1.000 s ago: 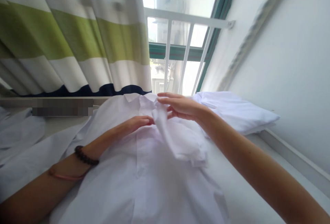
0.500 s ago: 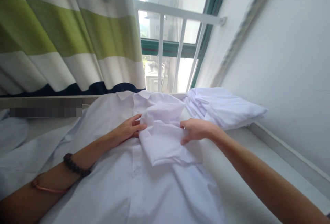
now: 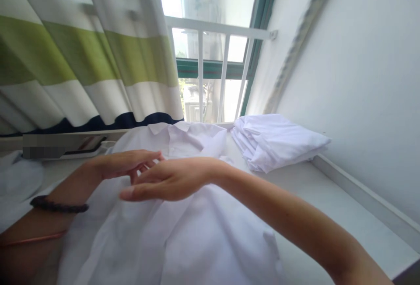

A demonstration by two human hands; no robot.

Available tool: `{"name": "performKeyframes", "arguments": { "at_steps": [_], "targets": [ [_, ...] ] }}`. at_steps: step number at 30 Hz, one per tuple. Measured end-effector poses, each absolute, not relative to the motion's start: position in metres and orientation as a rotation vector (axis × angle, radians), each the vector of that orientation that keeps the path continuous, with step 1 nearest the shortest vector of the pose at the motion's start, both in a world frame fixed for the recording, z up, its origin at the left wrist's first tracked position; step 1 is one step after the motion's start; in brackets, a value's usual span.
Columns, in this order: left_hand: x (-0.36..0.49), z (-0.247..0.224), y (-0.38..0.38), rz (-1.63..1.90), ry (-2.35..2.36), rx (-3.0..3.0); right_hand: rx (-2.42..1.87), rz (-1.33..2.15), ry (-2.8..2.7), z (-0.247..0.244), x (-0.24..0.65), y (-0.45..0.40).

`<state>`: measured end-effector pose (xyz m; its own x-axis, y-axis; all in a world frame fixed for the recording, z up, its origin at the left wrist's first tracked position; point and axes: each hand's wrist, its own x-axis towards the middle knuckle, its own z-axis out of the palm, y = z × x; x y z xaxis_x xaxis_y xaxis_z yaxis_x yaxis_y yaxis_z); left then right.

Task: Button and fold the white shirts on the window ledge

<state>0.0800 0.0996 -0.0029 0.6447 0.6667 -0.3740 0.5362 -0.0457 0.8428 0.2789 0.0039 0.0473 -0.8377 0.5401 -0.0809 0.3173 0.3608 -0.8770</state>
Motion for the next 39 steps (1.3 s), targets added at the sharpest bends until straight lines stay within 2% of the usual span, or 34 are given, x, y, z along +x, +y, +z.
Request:
{"name": "performKeyframes", "arguments": {
  "at_steps": [2,4,11,15,19,23,27,29,34,39],
  "targets": [
    [0.077,0.002,0.091,-0.076,0.986,1.687,-0.747,1.693,-2.325,0.033,0.279,0.009],
    [0.079,0.006,0.087,-0.176,0.984,1.685,-0.839,1.705,-2.256,0.023,0.291,0.016],
    [0.122,-0.002,0.063,-0.332,1.048,2.036,-1.457,1.133,-2.253,0.016,0.35,0.042],
    [0.135,-0.002,0.039,-0.217,1.024,2.4,-1.8,0.668,-2.419,0.012,0.375,0.042],
    [0.116,0.024,0.045,-0.242,1.095,2.536,-1.985,0.563,-2.581,-0.008,0.385,0.039],
    [0.081,0.06,0.052,-0.009,1.223,2.62,-2.139,0.358,-2.526,-0.024,0.389,0.036],
    [0.069,0.074,0.033,-0.327,1.059,2.393,-2.294,0.204,-2.393,-0.025,0.398,0.031],
    [0.076,0.067,0.029,-0.407,0.997,2.3,-2.296,0.202,-2.368,-0.023,0.402,0.028],
    [0.101,0.024,0.051,-0.031,1.138,2.473,-2.092,0.267,-2.415,-0.018,0.4,0.026],
    [0.102,-0.002,0.071,-0.273,1.139,2.455,-2.353,0.096,-2.273,-0.017,0.394,0.026]
  ]
}}
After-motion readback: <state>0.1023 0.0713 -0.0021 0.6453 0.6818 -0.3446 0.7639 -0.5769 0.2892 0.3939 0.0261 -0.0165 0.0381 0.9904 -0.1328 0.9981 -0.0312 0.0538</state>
